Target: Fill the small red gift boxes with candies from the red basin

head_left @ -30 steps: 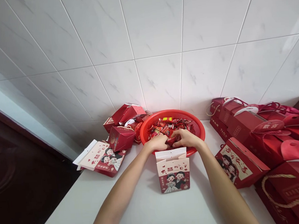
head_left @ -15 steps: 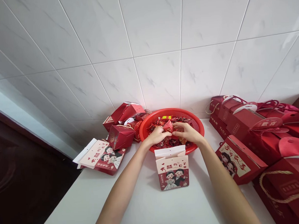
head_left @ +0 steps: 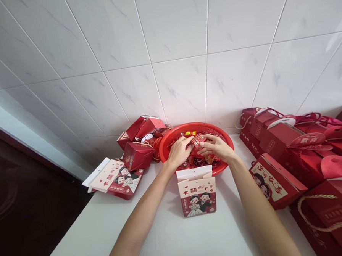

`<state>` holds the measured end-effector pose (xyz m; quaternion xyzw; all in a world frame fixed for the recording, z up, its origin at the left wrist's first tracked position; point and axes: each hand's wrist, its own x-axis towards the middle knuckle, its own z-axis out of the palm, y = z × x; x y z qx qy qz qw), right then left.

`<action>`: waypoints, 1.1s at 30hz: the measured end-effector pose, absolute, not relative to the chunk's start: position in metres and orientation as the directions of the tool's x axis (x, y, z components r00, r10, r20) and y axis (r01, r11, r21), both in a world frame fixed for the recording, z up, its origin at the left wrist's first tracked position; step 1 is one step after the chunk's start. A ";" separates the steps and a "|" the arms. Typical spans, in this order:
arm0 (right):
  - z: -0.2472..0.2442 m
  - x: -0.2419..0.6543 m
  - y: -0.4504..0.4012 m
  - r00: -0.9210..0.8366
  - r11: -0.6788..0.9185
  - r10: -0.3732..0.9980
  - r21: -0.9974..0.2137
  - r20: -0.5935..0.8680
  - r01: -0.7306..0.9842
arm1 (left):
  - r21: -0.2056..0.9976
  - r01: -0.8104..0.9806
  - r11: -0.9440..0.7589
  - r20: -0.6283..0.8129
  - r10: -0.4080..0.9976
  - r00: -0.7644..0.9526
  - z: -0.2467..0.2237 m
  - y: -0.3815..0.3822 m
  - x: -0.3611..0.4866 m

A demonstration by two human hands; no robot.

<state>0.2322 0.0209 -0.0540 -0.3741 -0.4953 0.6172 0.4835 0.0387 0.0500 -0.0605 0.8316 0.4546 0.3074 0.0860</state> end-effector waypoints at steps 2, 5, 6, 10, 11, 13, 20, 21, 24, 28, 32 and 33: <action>-0.055 0.234 0.022 -0.233 -0.016 0.971 -0.960 0.051 -0.278 | 0.462 0.669 -0.582 0.441 0.805 0.397 -0.060 0.051 0.040; -0.058 0.235 0.024 -0.184 0.003 0.981 -0.954 0.061 -0.300 | 0.658 0.499 -0.564 0.444 0.826 0.349 -0.061 0.054 0.039; -0.059 0.236 0.024 -0.173 0.005 0.983 -0.956 0.058 -0.292 | 0.737 0.411 -0.536 0.425 0.842 0.333 -0.062 0.055 0.038; -0.059 0.235 0.023 -0.165 0.045 0.983 -0.972 0.085 -0.232 | 0.947 0.086 -0.311 0.269 0.908 0.321 -0.060 0.055 0.032; -0.059 0.234 0.023 -0.175 0.055 0.980 -0.974 0.095 -0.218 | 0.968 0.037 -0.248 0.222 0.918 0.329 -0.059 0.054 0.031; -0.057 0.234 0.021 -0.209 0.062 0.972 -0.979 0.103 -0.195 | 0.987 -0.018 -0.161 0.157 0.918 0.365 -0.056 0.051 0.030; -0.053 0.233 0.019 -0.185 0.066 0.979 -0.990 0.088 -0.121 | 0.968 0.024 -0.249 0.220 0.894 0.390 -0.053 0.048 0.029; -0.053 0.233 0.019 -0.179 0.070 0.980 -0.991 0.090 -0.114 | 0.965 0.033 -0.261 0.229 0.895 0.382 -0.053 0.048 0.029; -0.054 0.235 0.020 -0.181 0.086 0.978 -0.992 0.102 -0.097 | 0.957 0.060 -0.285 0.246 0.901 0.357 -0.056 0.050 0.028; -0.055 0.236 0.021 -0.173 0.106 0.978 -0.992 0.117 -0.073 | 0.948 0.083 -0.307 0.262 0.902 0.342 -0.058 0.051 0.028; -0.055 0.234 0.019 -0.171 0.139 0.975 -0.990 0.141 -0.024 | 0.927 0.098 -0.362 0.307 0.883 0.356 -0.058 0.052 0.028; -0.054 0.234 0.018 -0.186 0.142 0.972 -0.990 0.142 -0.009 | 0.920 0.106 -0.378 0.318 0.875 0.364 -0.058 0.052 0.029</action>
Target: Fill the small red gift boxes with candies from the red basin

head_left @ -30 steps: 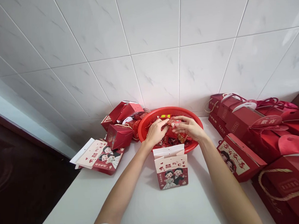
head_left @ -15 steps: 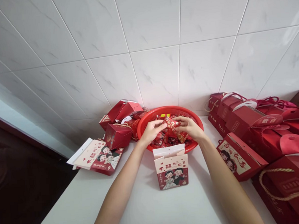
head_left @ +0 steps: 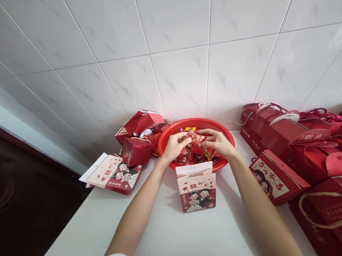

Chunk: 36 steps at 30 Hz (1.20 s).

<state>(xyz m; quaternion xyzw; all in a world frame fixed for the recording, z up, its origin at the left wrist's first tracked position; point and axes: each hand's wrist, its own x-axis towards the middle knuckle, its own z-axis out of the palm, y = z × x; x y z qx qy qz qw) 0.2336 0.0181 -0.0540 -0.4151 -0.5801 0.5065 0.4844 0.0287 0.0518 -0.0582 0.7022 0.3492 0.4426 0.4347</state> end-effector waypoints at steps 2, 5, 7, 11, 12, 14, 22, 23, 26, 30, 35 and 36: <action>-0.052 0.232 0.017 -0.232 0.159 0.961 -0.987 0.153 0.003 | 0.908 0.128 -0.400 0.323 0.860 0.395 -0.058 0.051 0.030; -0.051 0.230 0.016 -0.279 0.211 0.940 -0.977 0.197 0.019 | 0.895 0.143 -0.423 0.322 0.833 0.450 -0.059 0.049 0.033; -0.050 0.230 0.016 -0.254 0.241 0.941 -0.970 0.226 0.031 | 0.885 0.140 -0.445 0.353 0.835 0.421 -0.059 0.051 0.033; -0.054 0.232 0.018 -0.118 0.231 0.965 -0.972 0.235 -0.048 | 0.857 0.219 -0.468 0.393 0.865 0.311 -0.056 0.062 0.024; -0.056 0.232 0.020 -0.075 0.218 0.972 -0.973 0.224 -0.081 | 0.838 0.276 -0.470 0.376 0.865 0.332 -0.054 0.065 0.020; -0.059 0.234 0.023 0.004 0.198 0.980 -0.971 0.199 -0.133 | 0.757 0.441 -0.483 0.295 0.854 0.428 -0.048 0.072 0.008; -0.060 0.236 0.029 0.070 0.176 0.983 -0.974 0.167 -0.145 | 0.296 0.831 -0.471 -0.076 0.856 0.511 -0.030 0.082 -0.017; -0.059 0.235 0.028 0.070 0.167 0.985 -0.975 0.159 -0.145 | 0.256 0.845 -0.469 -0.111 0.854 0.508 -0.030 0.082 -0.016; -0.059 0.235 0.027 0.069 0.167 0.985 -0.973 0.158 -0.161 | 0.153 0.865 -0.478 -0.152 0.853 0.499 -0.033 0.080 -0.011; -0.058 0.234 0.026 0.067 0.172 0.984 -0.971 0.163 -0.164 | 0.162 0.881 -0.445 -0.239 0.848 0.473 -0.037 0.079 -0.006; -0.056 0.234 0.025 0.043 0.177 0.984 -0.970 0.172 -0.167 | 0.299 0.835 -0.461 -0.132 0.847 0.515 -0.039 0.082 -0.010; -0.056 0.234 0.025 0.039 0.177 0.984 -0.970 0.173 -0.165 | 0.321 0.821 -0.473 -0.063 0.854 0.516 -0.039 0.082 -0.011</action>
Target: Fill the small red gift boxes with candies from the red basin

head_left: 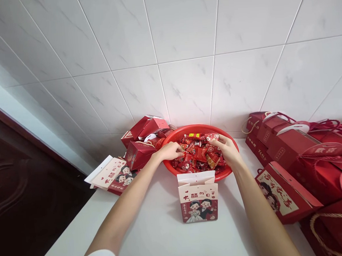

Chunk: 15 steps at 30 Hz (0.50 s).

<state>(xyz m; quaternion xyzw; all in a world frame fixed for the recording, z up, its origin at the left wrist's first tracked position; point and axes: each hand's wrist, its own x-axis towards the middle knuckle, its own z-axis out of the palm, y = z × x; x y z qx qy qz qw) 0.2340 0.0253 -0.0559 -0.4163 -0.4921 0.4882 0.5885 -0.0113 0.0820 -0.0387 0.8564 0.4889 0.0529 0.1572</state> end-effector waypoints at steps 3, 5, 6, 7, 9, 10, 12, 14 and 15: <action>-0.057 0.235 0.026 0.038 0.162 0.987 -0.971 0.158 -0.177 | 0.305 0.816 -0.491 0.090 0.868 0.489 -0.034 0.078 -0.015; -0.058 0.235 0.027 0.041 0.151 0.989 -0.972 0.146 -0.181 | 0.274 0.818 -0.505 0.017 0.853 0.521 -0.029 0.073 -0.014; -0.059 0.235 0.027 0.040 0.147 0.989 -0.973 0.142 -0.178 | 0.269 0.814 -0.514 -0.053 0.836 0.546 -0.027 0.070 -0.012; -0.059 0.235 0.028 0.038 0.144 0.989 -0.974 0.140 -0.173 | 0.269 0.808 -0.524 -0.125 0.813 0.569 -0.027 0.067 -0.010; -0.059 0.235 0.028 0.032 0.145 0.989 -0.976 0.141 -0.163 | 0.258 0.808 -0.529 -0.234 0.777 0.584 -0.028 0.063 -0.003; -0.059 0.235 0.027 0.029 0.146 0.989 -0.977 0.143 -0.158 | 0.238 0.817 -0.526 -0.269 0.772 0.575 -0.031 0.061 0.001; -0.059 0.235 0.027 0.025 0.151 0.989 -0.977 0.148 -0.148 | 0.184 0.837 -0.516 -0.323 0.772 0.547 -0.037 0.059 0.010; -0.058 0.235 0.026 0.023 0.154 0.988 -0.978 0.152 -0.138 | 0.131 0.857 -0.498 -0.346 0.787 0.511 -0.045 0.059 0.020; -0.058 0.235 0.026 0.020 0.153 0.988 -0.979 0.152 -0.134 | 0.108 0.865 -0.491 -0.339 0.799 0.496 -0.048 0.058 0.025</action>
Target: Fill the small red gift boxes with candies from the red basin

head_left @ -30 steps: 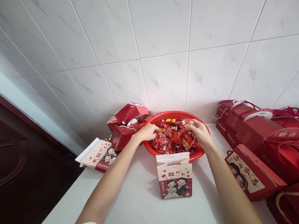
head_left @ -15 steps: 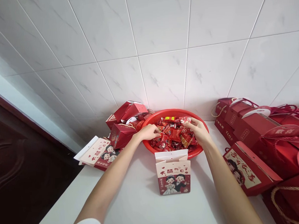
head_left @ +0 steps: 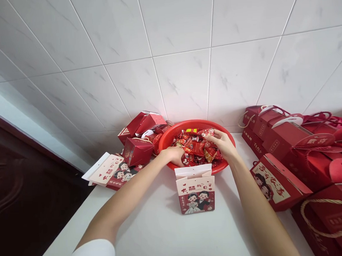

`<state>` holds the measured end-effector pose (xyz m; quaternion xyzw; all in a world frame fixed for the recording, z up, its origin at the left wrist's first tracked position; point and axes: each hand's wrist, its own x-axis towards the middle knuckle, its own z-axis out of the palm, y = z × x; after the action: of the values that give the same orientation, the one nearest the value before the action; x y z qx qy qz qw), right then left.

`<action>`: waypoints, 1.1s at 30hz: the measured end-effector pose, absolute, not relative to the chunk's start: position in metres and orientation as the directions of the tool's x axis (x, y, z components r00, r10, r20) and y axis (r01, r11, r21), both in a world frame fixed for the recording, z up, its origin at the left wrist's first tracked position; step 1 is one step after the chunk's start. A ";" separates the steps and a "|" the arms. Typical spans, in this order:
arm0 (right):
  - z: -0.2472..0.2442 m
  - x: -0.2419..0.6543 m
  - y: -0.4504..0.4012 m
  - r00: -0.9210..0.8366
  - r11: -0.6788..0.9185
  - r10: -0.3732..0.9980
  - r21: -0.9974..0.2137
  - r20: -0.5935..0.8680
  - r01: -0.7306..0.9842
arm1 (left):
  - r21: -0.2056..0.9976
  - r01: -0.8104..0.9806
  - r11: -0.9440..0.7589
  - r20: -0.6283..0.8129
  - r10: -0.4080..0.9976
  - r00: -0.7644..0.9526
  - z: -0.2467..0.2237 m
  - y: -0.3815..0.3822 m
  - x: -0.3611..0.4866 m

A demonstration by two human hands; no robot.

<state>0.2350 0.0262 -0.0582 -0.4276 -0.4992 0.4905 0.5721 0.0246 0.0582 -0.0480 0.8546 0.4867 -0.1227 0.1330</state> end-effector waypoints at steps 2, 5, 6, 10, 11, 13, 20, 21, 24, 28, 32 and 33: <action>-0.058 0.235 0.026 0.019 0.151 0.989 -0.979 0.150 -0.135 | 0.076 0.869 -0.490 -0.303 0.819 0.488 -0.052 0.056 0.033; -0.059 0.235 0.027 0.027 0.148 0.989 -0.979 0.145 -0.144 | 0.102 0.824 -0.557 -0.283 0.778 0.561 -0.053 0.054 0.039; -0.059 0.235 0.027 0.032 0.149 0.989 -0.978 0.146 -0.147 | 0.121 0.805 -0.581 -0.297 0.753 0.587 -0.052 0.054 0.039; -0.059 0.235 0.026 0.050 0.170 0.985 -0.971 0.163 -0.166 | 0.221 0.779 -0.587 -0.317 0.712 0.627 -0.052 0.059 0.034; -0.058 0.235 0.025 0.054 0.176 0.984 -0.970 0.170 -0.169 | 0.287 0.771 -0.568 -0.273 0.724 0.634 -0.053 0.061 0.032; -0.056 0.234 0.023 0.062 0.186 0.982 -0.968 0.178 -0.171 | 0.470 0.718 -0.514 -0.089 0.782 0.617 -0.056 0.067 0.031; -0.055 0.235 0.024 0.070 0.171 0.984 -0.971 0.162 -0.165 | 0.889 0.294 -0.352 0.219 0.889 0.403 -0.068 0.088 0.033; -0.056 0.235 0.024 0.068 0.174 0.984 -0.971 0.165 -0.161 | 0.898 0.284 -0.335 0.213 0.898 0.384 -0.069 0.089 0.033; -0.056 0.235 0.024 0.061 0.176 0.984 -0.972 0.169 -0.152 | 0.907 0.271 -0.322 0.217 0.910 0.354 -0.070 0.090 0.032; -0.056 0.235 0.023 0.062 0.174 0.984 -0.975 0.166 -0.140 | 0.906 0.239 -0.350 0.256 0.901 0.350 -0.069 0.089 0.032; -0.056 0.234 0.024 0.054 0.171 0.985 -0.977 0.165 -0.131 | 0.900 0.245 -0.360 0.268 0.902 0.338 -0.066 0.086 0.032; -0.056 0.234 0.024 0.051 0.169 0.985 -0.977 0.163 -0.132 | 0.902 0.251 -0.351 0.261 0.907 0.331 -0.065 0.086 0.032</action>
<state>0.2341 0.0243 -0.0563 -0.4310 -0.4947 0.4794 0.5828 0.0317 0.0856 -0.0654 0.7116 0.4067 0.4112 0.3989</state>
